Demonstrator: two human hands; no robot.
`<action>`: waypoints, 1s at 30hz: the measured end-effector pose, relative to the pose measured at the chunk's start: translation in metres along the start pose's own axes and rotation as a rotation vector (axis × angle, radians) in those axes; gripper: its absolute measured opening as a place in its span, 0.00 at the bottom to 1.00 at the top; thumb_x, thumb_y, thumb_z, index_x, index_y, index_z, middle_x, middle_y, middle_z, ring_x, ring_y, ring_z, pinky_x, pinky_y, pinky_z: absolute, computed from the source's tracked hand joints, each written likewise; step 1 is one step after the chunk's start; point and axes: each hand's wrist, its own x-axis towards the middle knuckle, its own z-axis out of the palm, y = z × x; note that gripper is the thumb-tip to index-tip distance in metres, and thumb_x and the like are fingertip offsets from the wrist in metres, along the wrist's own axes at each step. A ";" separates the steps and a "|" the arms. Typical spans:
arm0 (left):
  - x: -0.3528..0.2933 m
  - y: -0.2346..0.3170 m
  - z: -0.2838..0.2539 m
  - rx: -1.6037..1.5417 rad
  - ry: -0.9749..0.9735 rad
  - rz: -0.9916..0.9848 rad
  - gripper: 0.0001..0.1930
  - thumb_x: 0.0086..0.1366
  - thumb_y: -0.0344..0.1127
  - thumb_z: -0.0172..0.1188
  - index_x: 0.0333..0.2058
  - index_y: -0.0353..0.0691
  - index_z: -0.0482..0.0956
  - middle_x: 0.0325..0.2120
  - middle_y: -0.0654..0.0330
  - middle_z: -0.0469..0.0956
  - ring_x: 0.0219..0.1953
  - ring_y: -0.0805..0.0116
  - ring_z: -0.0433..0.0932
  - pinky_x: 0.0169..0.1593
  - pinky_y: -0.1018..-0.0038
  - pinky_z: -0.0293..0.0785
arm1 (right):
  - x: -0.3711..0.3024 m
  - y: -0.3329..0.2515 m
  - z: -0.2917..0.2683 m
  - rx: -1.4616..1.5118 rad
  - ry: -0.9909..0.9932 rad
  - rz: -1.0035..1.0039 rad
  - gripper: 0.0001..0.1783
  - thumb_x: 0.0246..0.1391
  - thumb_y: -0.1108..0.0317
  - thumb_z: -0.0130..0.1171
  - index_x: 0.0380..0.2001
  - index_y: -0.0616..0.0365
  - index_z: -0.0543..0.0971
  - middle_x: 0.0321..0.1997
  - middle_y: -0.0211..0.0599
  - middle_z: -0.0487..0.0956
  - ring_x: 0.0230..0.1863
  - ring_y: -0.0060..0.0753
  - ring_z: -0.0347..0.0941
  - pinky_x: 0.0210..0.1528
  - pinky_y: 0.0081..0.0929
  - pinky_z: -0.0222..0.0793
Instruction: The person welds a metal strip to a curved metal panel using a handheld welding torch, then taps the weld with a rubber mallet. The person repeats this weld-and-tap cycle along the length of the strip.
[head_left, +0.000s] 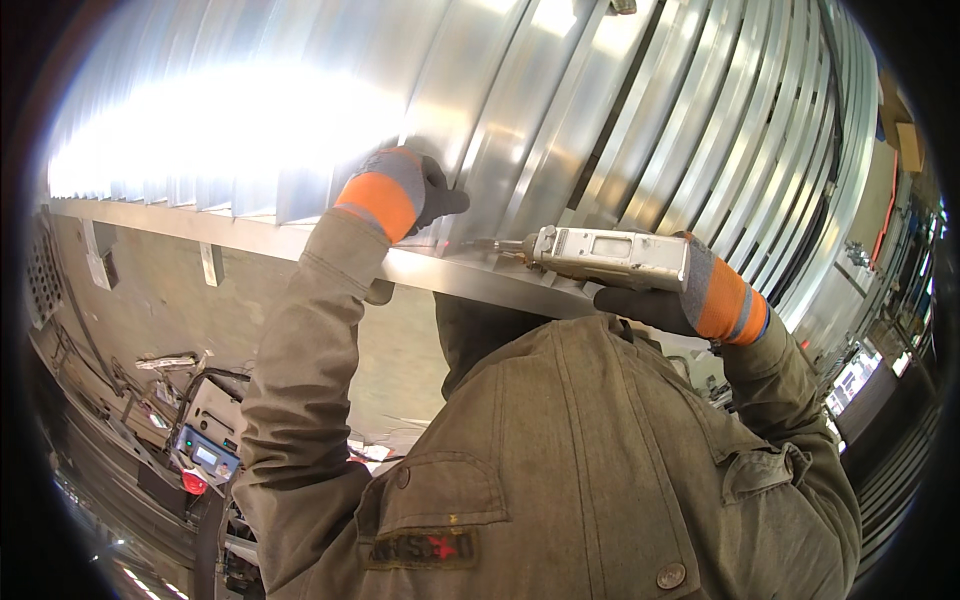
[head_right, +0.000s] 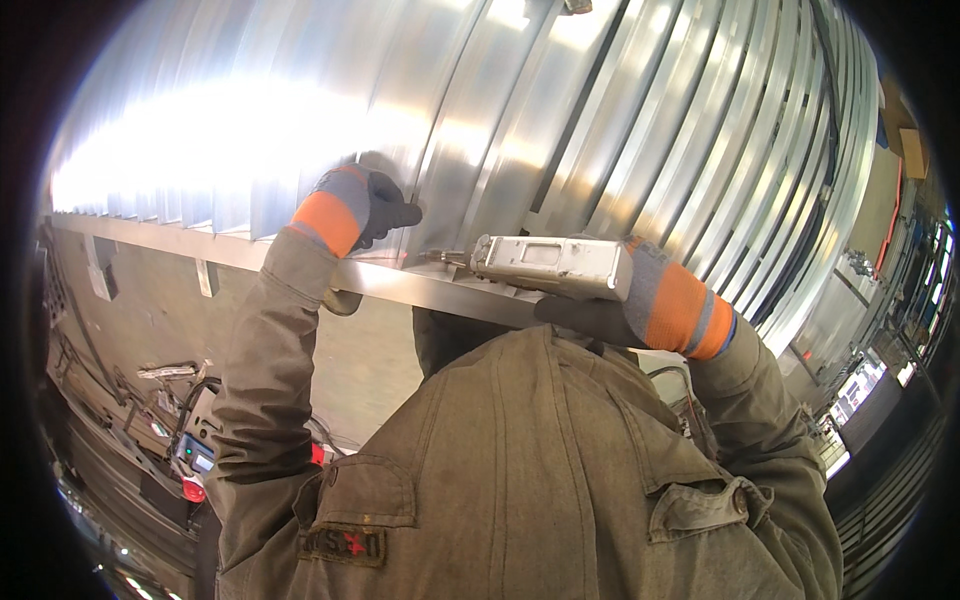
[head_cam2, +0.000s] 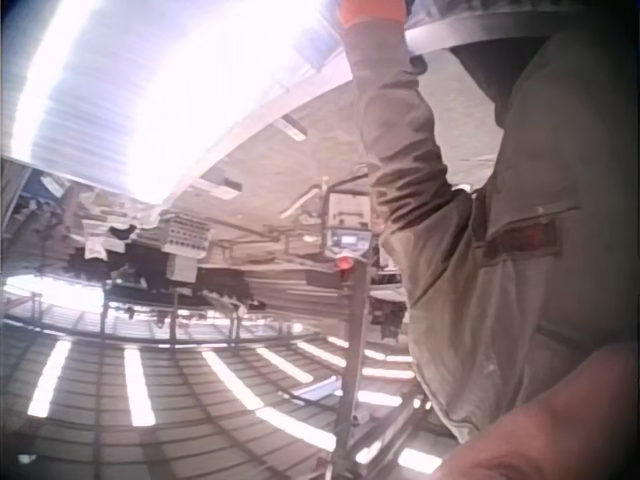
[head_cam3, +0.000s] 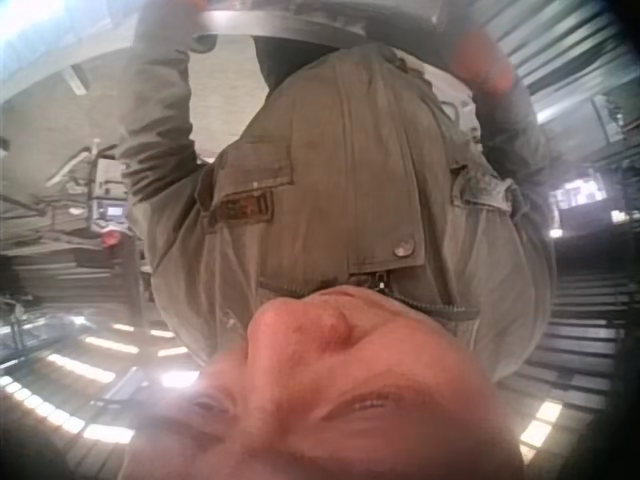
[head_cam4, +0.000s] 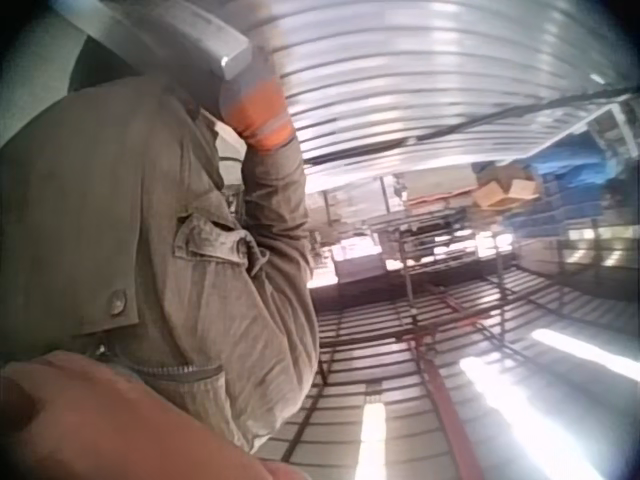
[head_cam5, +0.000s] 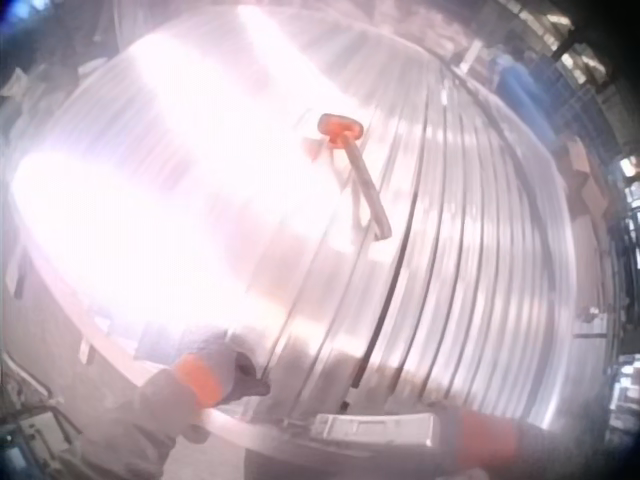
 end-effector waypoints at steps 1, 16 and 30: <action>0.003 0.005 0.002 0.008 -0.002 -0.011 0.26 0.62 0.60 0.76 0.45 0.43 0.92 0.29 0.61 0.87 0.28 0.64 0.83 0.35 0.63 0.82 | -0.002 0.001 0.000 0.024 0.006 0.033 0.24 0.69 0.59 0.72 0.64 0.53 0.85 0.57 0.46 0.90 0.52 0.42 0.89 0.56 0.36 0.83; 0.010 0.014 0.007 0.081 -0.011 -0.006 0.22 0.66 0.62 0.70 0.43 0.51 0.93 0.31 0.62 0.90 0.37 0.59 0.88 0.48 0.59 0.85 | 0.007 0.027 0.010 0.028 0.010 -0.051 0.23 0.69 0.59 0.73 0.63 0.54 0.86 0.56 0.44 0.91 0.50 0.39 0.89 0.56 0.33 0.84; 0.002 0.017 0.004 -0.195 0.007 -0.070 0.21 0.64 0.54 0.79 0.44 0.42 0.91 0.29 0.63 0.88 0.28 0.69 0.85 0.36 0.68 0.83 | -0.059 -0.004 0.001 -0.290 0.402 -0.005 0.23 0.68 0.65 0.72 0.62 0.62 0.83 0.55 0.50 0.87 0.47 0.47 0.89 0.52 0.39 0.84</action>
